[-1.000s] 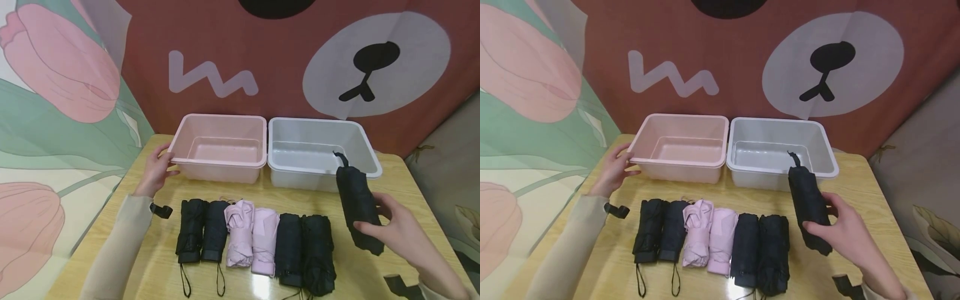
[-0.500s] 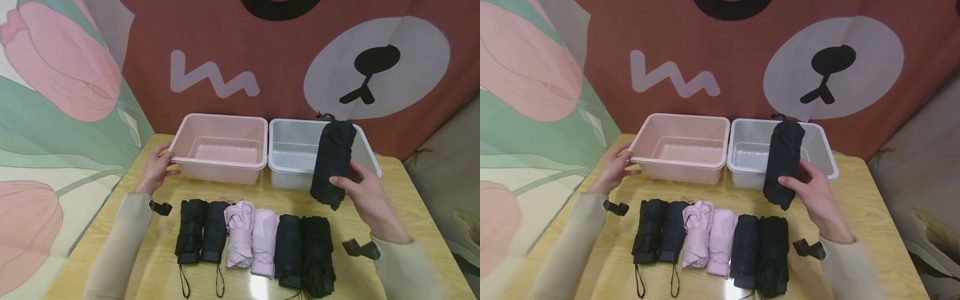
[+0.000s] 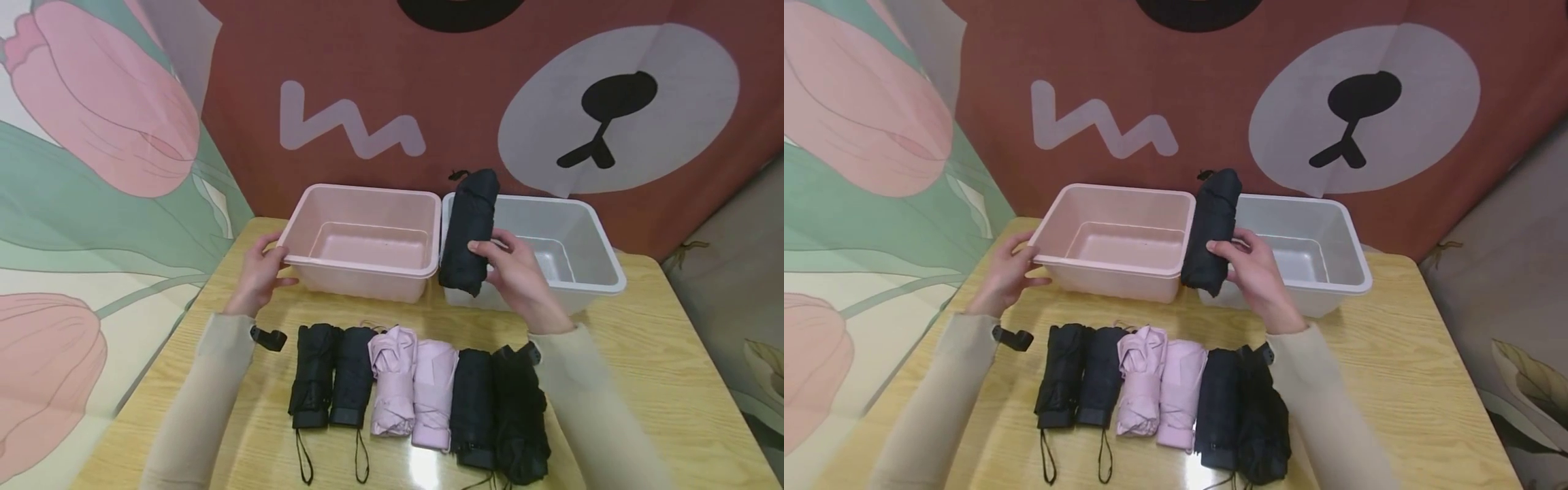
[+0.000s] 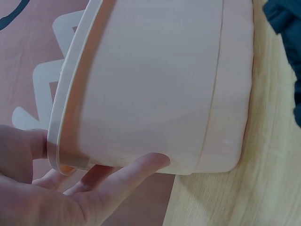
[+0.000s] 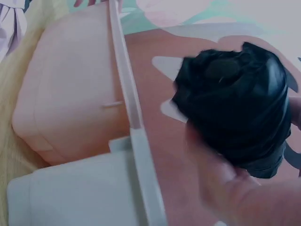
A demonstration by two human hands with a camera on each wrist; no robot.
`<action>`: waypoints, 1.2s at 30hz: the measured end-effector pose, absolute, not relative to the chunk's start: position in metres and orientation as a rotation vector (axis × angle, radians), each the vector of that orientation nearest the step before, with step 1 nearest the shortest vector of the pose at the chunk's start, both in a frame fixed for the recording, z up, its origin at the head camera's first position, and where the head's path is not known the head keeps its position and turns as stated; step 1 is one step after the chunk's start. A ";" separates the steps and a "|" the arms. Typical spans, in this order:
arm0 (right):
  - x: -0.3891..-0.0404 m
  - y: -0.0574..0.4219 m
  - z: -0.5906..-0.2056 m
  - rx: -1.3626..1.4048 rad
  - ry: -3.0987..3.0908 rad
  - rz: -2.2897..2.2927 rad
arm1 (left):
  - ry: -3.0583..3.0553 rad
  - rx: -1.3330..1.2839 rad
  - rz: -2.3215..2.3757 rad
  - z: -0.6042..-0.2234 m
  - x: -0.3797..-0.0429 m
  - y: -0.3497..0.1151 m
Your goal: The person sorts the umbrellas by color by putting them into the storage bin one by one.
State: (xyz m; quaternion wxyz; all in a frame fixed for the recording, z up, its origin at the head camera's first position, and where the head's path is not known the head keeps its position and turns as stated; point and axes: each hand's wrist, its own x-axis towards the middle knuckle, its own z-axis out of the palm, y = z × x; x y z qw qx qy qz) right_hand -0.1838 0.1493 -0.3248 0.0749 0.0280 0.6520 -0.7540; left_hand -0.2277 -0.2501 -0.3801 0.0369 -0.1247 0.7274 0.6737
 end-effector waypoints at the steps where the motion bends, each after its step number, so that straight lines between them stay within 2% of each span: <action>1: -0.187 0.145 -0.326 0.075 1.931 -2.273 | 2.231 -0.384 2.072 -0.380 -0.228 -0.250; 13: -0.219 0.119 -0.330 0.246 2.230 -1.955 | 2.241 -0.419 2.077 -0.384 -0.230 -0.247; 36: -0.246 0.101 -0.334 0.221 2.482 -1.715 | 2.248 -0.435 2.059 -0.385 -0.230 -0.247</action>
